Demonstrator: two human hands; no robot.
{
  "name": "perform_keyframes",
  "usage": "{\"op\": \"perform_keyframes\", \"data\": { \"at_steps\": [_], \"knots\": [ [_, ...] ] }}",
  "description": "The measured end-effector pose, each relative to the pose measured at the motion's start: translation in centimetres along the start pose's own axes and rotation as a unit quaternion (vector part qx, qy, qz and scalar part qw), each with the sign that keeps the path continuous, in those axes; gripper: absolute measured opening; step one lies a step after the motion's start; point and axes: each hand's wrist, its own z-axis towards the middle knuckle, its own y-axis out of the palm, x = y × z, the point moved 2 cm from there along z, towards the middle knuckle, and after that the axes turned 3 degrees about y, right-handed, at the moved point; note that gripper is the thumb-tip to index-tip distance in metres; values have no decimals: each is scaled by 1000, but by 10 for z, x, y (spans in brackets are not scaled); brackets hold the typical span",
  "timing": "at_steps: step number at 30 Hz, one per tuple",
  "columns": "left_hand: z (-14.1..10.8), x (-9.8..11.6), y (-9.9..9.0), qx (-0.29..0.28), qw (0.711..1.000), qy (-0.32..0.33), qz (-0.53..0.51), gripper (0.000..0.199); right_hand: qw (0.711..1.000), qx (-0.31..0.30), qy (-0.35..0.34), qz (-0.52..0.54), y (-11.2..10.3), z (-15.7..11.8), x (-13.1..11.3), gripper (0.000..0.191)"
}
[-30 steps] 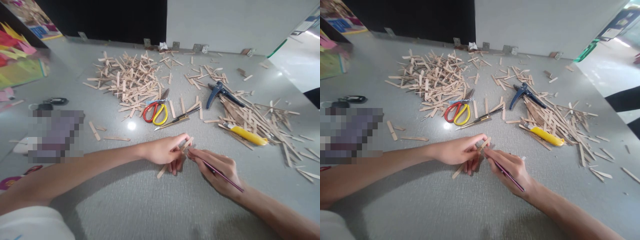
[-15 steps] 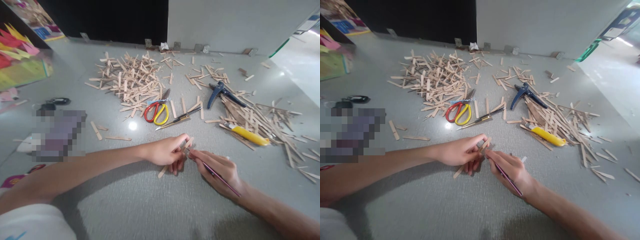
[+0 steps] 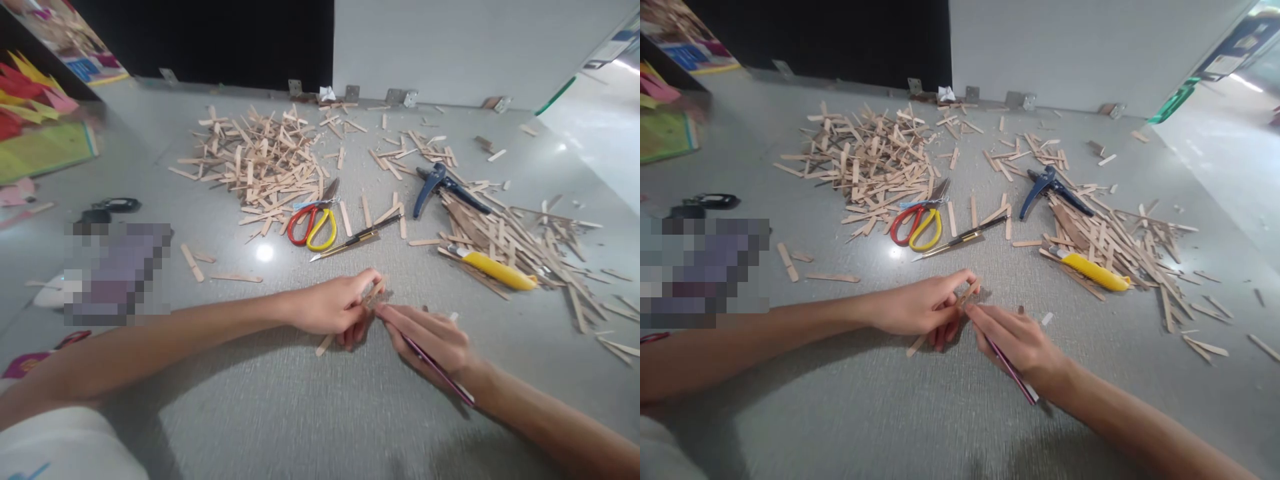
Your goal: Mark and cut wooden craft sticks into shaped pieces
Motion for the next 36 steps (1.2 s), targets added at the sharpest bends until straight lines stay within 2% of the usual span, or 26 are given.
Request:
{"op": "perform_keyframes", "data": {
  "at_steps": [11, 15, 19, 25, 36],
  "knots": [
    [1, -1, 2, -6, 1000, -8, -11, 23, 999, -26, 30, 4, -2, -4, -2, 36],
    [1, 1, 1, -10, 999, -30, -16, 21, 999, 5, 33, -11, -1, -5, -4, 36],
    [1, -1, -1, -14, 999, -33, -24, 19, 1000, 4, 19, -14, -2, -5, -5, 39],
    [2, -2, -3, -6, 998, -29, -46, 23, 999, 5, 44, 14, -6, -6, -4, 30],
    [3, -6, -5, -19, 998, -21, -62, 24, 996, -5, 42, 75, -2, -2, 6, 34]
  ]
}}
